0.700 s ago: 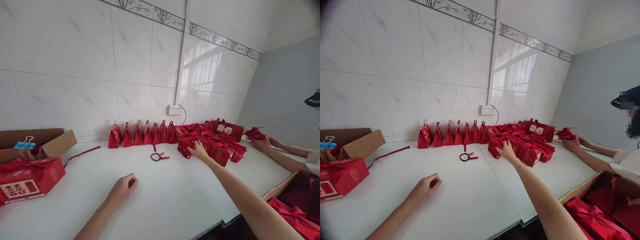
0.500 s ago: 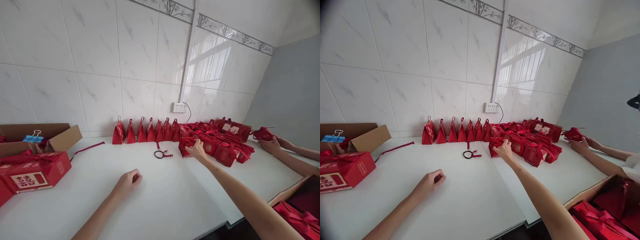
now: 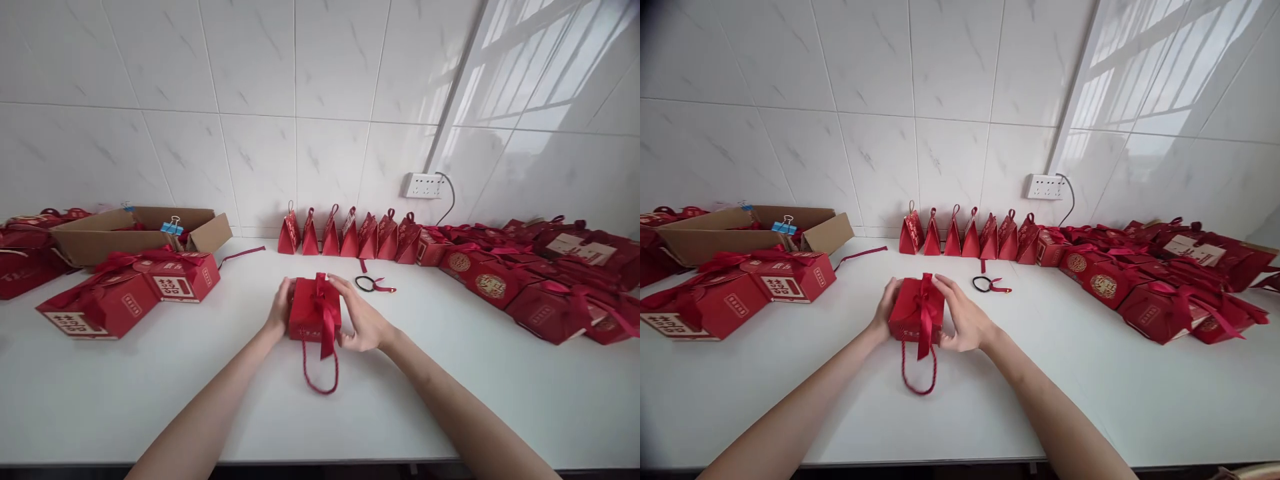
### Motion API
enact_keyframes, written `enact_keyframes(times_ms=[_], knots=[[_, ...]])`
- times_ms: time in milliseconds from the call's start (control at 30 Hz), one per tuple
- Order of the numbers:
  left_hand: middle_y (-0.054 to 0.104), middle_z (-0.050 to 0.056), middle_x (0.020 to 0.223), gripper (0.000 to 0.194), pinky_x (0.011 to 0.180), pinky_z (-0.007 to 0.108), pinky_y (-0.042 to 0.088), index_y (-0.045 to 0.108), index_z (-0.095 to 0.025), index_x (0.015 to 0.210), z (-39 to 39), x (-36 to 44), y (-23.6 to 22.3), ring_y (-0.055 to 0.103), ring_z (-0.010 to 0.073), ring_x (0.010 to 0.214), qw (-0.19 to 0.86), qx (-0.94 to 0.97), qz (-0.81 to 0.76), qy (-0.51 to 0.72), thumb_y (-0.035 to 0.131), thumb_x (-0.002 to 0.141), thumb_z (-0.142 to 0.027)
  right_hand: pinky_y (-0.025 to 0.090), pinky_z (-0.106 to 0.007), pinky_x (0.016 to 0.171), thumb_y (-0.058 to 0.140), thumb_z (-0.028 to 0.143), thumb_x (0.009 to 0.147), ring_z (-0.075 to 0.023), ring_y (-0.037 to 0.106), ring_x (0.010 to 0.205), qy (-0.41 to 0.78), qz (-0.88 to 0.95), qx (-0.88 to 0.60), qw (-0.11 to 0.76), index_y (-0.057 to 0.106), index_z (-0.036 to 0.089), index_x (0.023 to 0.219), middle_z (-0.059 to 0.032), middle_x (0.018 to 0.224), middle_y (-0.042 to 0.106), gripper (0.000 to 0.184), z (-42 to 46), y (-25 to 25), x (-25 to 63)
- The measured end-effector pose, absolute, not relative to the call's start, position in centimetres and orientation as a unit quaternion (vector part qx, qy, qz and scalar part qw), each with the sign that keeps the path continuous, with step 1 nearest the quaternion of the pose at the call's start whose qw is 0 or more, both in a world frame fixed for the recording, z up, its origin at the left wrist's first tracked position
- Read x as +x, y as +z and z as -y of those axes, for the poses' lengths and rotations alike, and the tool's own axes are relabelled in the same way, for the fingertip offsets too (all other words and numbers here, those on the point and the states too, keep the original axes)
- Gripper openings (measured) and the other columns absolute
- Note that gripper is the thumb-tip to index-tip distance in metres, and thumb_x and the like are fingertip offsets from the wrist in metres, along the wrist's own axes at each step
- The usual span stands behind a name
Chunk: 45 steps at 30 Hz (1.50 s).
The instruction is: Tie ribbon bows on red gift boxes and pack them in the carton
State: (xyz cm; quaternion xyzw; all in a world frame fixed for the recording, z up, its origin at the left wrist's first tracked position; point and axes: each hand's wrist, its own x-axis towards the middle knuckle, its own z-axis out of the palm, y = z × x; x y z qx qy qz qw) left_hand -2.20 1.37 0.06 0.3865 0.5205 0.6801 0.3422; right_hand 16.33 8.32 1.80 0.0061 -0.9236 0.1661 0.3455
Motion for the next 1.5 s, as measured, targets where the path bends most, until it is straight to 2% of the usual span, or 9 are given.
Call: enact_keyframes(times_ms=[200,433,600,733,900,1033,1167,1267,1500], knots=[[0.057,0.002,0.082,0.039,0.071,0.028,0.042,0.05,-0.017,0.084,-0.5,-0.5,0.5,0.053,0.016,0.077,0.338,0.463,-0.523,0.63,0.053,0.077,-0.056,0.041,-0.056,0.097,0.065,0.041,0.074,-0.0351,0.037,0.129,0.279,0.855,-0.202,0.387,0.015,0.02,0.141,-0.0213,0.141,0.03,0.086,-9.9,0.4,18.0],[0.052,0.0,0.071,0.032,0.061,0.025,0.039,0.049,-0.018,0.08,-0.5,-1.7,0.5,0.049,0.0134,0.066,0.268,0.472,-0.514,0.664,0.054,0.072,-0.049,0.052,-0.042,0.08,0.054,0.036,0.077,-0.0242,0.063,0.089,0.5,0.751,-0.276,0.332,0.059,0.019,0.093,-0.0059,0.089,0.065,0.024,-9.8,1.7,17.7],[0.047,-0.003,0.06,0.03,0.053,0.023,0.034,0.05,-0.019,0.078,-0.1,-1.4,1.6,0.041,0.0102,0.054,0.256,0.467,-0.537,0.654,0.057,0.072,-0.047,0.049,-0.043,0.088,0.052,0.032,0.073,-0.0243,0.057,0.107,0.673,0.651,-0.182,0.302,0.062,0.023,0.101,-0.006,0.112,0.062,0.031,-9.7,2.2,18.2],[0.044,-0.003,0.059,0.027,0.052,0.022,0.032,0.051,-0.018,0.071,0.2,-1.1,2.0,0.039,0.0092,0.054,0.22,0.483,-0.556,0.639,0.061,0.073,-0.043,0.046,-0.043,0.091,0.052,0.041,0.078,-0.0248,0.049,0.117,0.622,0.661,-0.16,0.389,0.061,0.024,0.104,-0.0065,0.125,0.054,0.033,-9.6,2.6,18.6],[0.043,-0.003,0.059,0.027,0.052,0.022,0.031,0.05,-0.017,0.068,0.3,-0.9,2.0,0.037,0.0088,0.054,0.221,0.488,-0.564,0.628,0.061,0.074,-0.041,0.046,-0.033,0.071,0.06,0.048,0.077,-0.0176,0.054,0.074,0.445,0.726,-0.278,0.444,0.061,0.019,0.074,-0.0025,0.074,0.057,0.029,-8.5,3.3,17.9],[0.041,-0.003,0.058,0.026,0.05,0.023,0.03,0.048,-0.018,0.066,0.5,-0.7,2.2,0.035,0.0089,0.052,0.243,0.492,-0.556,0.624,0.061,0.073,-0.04,0.044,-0.029,0.055,0.062,0.047,0.076,-0.0119,0.045,0.05,0.601,0.617,-0.26,0.435,0.054,0.02,0.063,0.0033,0.052,0.046,0.031,-8.8,3.5,17.8],[0.04,-0.003,0.056,0.023,0.049,0.023,0.028,0.049,-0.018,0.067,0.6,-0.4,2.1,0.034,0.0089,0.052,0.284,0.522,-0.542,0.594,0.061,0.073,-0.037,0.053,-0.036,0.073,0.061,0.041,0.074,-0.0199,0.065,0.077,0.691,0.52,-0.223,0.449,0.057,0.021,0.074,-0.0052,0.078,0.066,0.021,-9.7,3.4,18.0],[0.04,-0.003,0.057,0.023,0.049,0.023,0.027,0.049,-0.018,0.068,0.7,-0.3,2.1,0.034,0.0088,0.052,0.295,0.531,-0.534,0.588,0.061,0.074,-0.036,0.047,-0.041,0.094,0.062,0.032,0.071,-0.0241,0.058,0.111,0.656,0.561,-0.196,0.465,0.059,0.021,0.099,-0.0092,0.113,0.064,0.03,-9.8,3.4,18.1],[0.04,-0.002,0.058,0.03,0.05,0.023,0.029,0.048,-0.017,0.064,0.7,-0.1,2.5,0.035,0.0092,0.054,0.269,0.537,-0.537,0.592,0.059,0.077,-0.043,0.046,-0.04,0.089,0.056,0.034,0.077,-0.0222,0.058,0.102,0.497,0.732,-0.276,0.376,0.062,0.018,0.092,-0.0082,0.111,0.061,0.023,-8.9,3.6,18.4]])
